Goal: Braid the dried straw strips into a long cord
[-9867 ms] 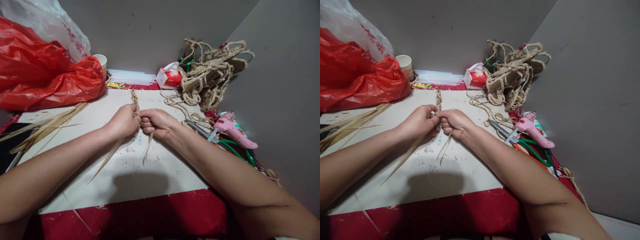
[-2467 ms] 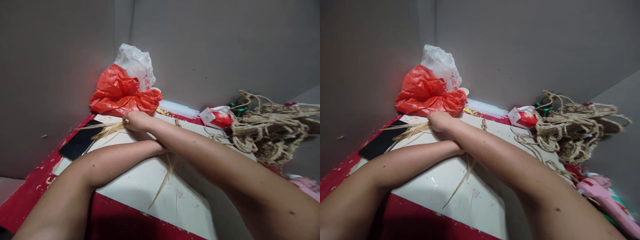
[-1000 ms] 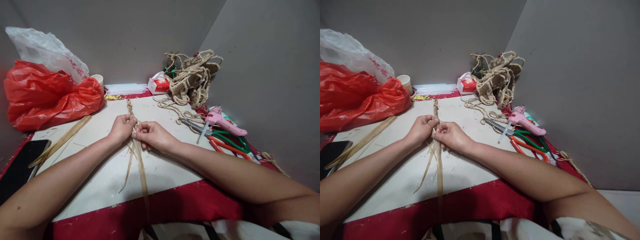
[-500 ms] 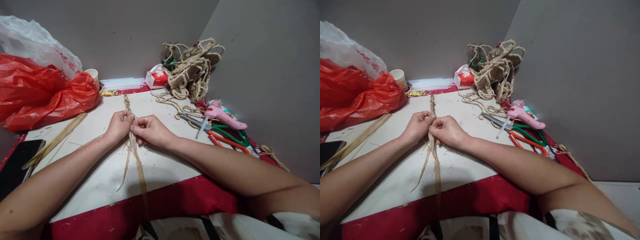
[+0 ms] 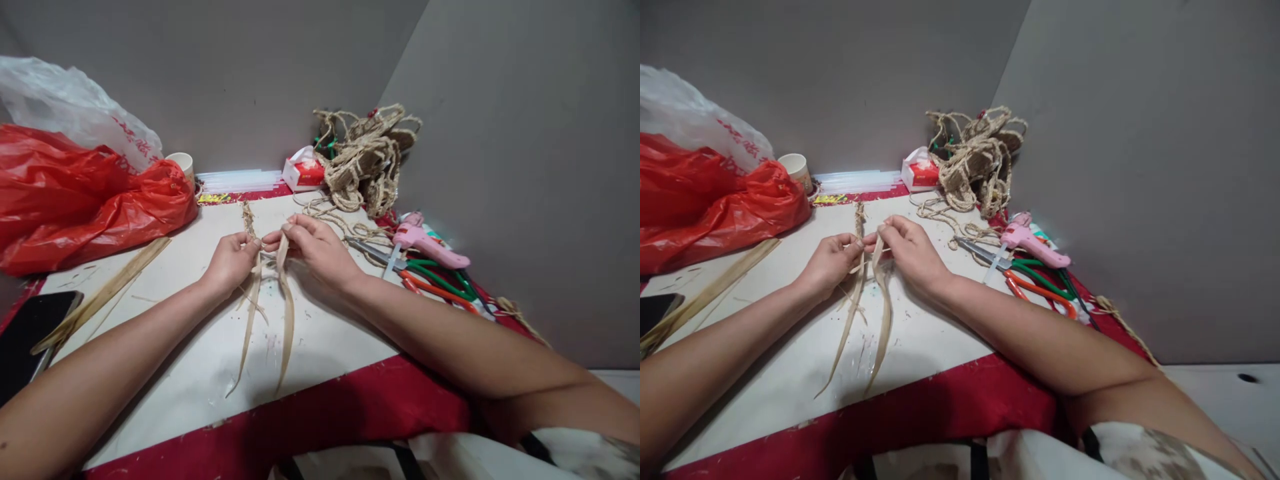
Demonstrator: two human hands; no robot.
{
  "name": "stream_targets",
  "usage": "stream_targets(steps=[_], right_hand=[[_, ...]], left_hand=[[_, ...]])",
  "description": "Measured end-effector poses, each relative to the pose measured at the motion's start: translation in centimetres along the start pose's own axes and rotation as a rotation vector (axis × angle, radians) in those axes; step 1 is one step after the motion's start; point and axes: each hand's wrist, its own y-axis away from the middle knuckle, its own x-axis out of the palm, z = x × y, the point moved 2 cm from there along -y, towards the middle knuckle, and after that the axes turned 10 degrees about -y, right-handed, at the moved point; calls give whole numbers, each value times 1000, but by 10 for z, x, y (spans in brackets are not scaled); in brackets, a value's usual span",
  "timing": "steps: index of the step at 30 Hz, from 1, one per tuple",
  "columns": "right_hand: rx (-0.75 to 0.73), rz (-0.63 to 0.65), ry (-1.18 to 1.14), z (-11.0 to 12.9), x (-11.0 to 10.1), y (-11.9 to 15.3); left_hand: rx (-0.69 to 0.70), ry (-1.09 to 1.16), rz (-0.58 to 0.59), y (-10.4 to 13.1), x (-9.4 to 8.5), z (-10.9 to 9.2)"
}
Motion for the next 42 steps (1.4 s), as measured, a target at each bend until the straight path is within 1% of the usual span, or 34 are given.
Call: stream_targets(steps=[3, 4, 6, 7, 8, 10, 11, 12, 13, 14, 15, 17, 19, 21, 22, 24, 26, 28, 29, 30, 31, 32, 33, 35, 36, 37, 38, 39, 40, 42], right_hand=[[86, -15, -144, 19, -6, 1], [81, -16, -151, 30, -9, 2], [2, -37, -102, 58, -19, 4], [-68, -75, -43, 76, -26, 6], [-175, -139, 17, 94, -34, 8], [-448, -303, 155, 131, -52, 15], [-628, -407, 267, 148, -61, 20], [-775, -476, 396, 160, -68, 24], [-889, -534, 533, 169, -73, 28], [-965, -582, 665, 173, -78, 30], [-1001, -609, 786, 174, -81, 30], [-983, -614, 990, 165, -84, 24], [-956, -607, 1178, 152, -84, 12], [-959, -655, 1375, 144, -85, -3], [-958, -698, 1469, 144, -86, -11], [-897, -781, 1614, 153, -92, -27], [-798, -863, 1693, 171, -101, -39], [-732, -936, 1694, 187, -107, -46], [-714, -932, 1667, 192, -109, -47], [-704, -888, 1626, 192, -109, -49], [-686, -803, 1578, 187, -108, -50], [-646, -681, 1533, 177, -105, -50], [-596, -533, 1494, 163, -101, -50], [-371, -232, 1488, 126, -89, -48], [-307, -70, 1510, 106, -81, -45], [-313, 65, 1517, 89, -72, -40], [-375, 116, 1495, 75, -62, -36], [-420, 143, 1423, 63, -54, -31], [-415, 176, 1311, 53, -45, -28], [-276, 251, 1059, 37, -30, -25]], left_hand=[[25, -24, 9, -2, -1, 2], [29, -29, 11, -2, -2, 3], [35, -46, 20, -2, -2, 3], [37, -53, 22, -2, -3, 3], [38, -59, 24, -2, -3, 2], [33, -65, 28, -1, -3, 1], [31, -64, 30, -1, -3, 1], [29, -61, 32, 0, -3, 1], [27, -60, 36, 0, -3, 1], [24, -57, 39, 0, -3, 1], [21, -54, 42, 0, -3, 1], [16, -54, 44, 0, -4, 0], [7, -64, 51, 0, -4, -1], [-7, -73, 68, 0, -4, -2], [-14, -70, 79, 0, -4, -2], [-29, -60, 93, 0, -3, -2], [-41, -52, 101, 0, -3, -2], [-57, -47, 110, 0, -3, -3], [-65, -39, 119, 0, -3, -3], [-73, -26, 130, 0, -3, -3], [-83, -10, 141, 0, -3, -3], [-94, 9, 154, 0, -4, -3], [-103, 29, 169, 0, -4, -4], [-118, 79, 204, -1, -6, -4], [-125, 107, 223, -1, -7, -4], [-132, 135, 242, -2, -8, -4], [-139, 163, 262, -2, -8, -3], [-143, 189, 281, -3, -9, -3], [-143, 211, 300, -4, -9, -3], [-129, 242, 335, -5, -9, -3]])
